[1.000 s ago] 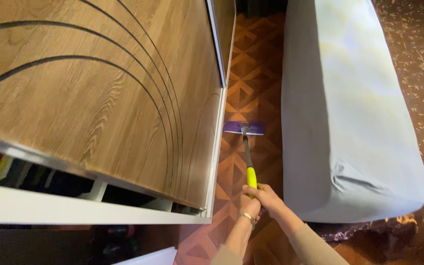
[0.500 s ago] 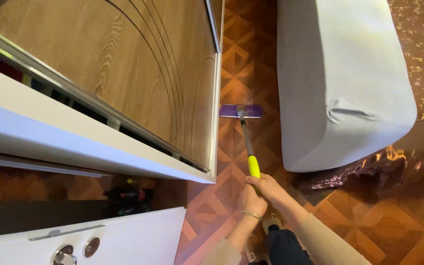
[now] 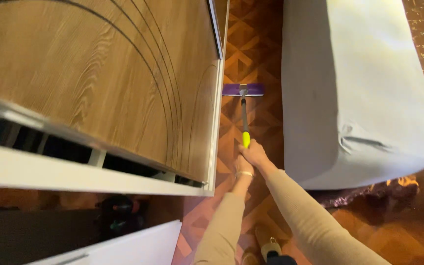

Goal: The person mops a wooden parquet floor in a bedroom using a flat mop with a purple head and yellow handle. They move a mattress aside to reach the area under it, then continue mopping around the bed and along the door threshold.

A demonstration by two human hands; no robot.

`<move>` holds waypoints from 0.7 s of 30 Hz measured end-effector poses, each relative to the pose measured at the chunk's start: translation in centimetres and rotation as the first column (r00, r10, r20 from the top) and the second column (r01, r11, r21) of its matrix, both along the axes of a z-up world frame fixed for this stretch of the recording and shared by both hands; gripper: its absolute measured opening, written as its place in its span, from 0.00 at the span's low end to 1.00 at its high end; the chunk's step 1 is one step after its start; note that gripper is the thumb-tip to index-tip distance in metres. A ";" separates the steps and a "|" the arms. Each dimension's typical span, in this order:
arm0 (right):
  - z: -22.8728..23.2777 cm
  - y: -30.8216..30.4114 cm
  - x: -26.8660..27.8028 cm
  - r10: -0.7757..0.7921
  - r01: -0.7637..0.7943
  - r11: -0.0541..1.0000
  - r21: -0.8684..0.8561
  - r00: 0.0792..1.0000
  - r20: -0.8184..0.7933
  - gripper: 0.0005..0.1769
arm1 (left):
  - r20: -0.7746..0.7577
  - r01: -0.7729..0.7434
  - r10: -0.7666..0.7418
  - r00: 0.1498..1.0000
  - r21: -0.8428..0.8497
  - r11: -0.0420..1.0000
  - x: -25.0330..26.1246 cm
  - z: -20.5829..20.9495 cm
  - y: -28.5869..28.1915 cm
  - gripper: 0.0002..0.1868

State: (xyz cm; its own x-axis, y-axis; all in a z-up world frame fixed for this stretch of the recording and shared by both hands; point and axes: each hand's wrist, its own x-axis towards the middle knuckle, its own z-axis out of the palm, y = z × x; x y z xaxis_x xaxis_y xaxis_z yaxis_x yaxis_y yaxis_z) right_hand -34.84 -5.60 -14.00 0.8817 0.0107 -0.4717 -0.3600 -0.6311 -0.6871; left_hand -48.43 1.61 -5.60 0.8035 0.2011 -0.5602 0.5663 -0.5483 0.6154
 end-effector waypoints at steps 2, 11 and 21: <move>3.5 1.1 3.1 0.013 -0.016 0.998 -0.053 0.999 -0.044 0.44 | 0.004 -0.010 0.010 1.000 0.018 1.000 2.6 -0.2 -0.2 0.13; 4.7 3.4 4.7 0.147 -0.146 0.950 -0.276 0.989 -0.018 0.41 | 0.003 -0.054 0.054 0.999 0.078 0.995 5.7 -5.0 -0.2 0.12; 4.8 5.4 -12.0 0.151 -0.165 0.946 -0.279 0.986 -0.072 0.44 | -0.006 -0.105 0.107 0.994 0.168 0.980 -5.5 -13.2 4.8 0.13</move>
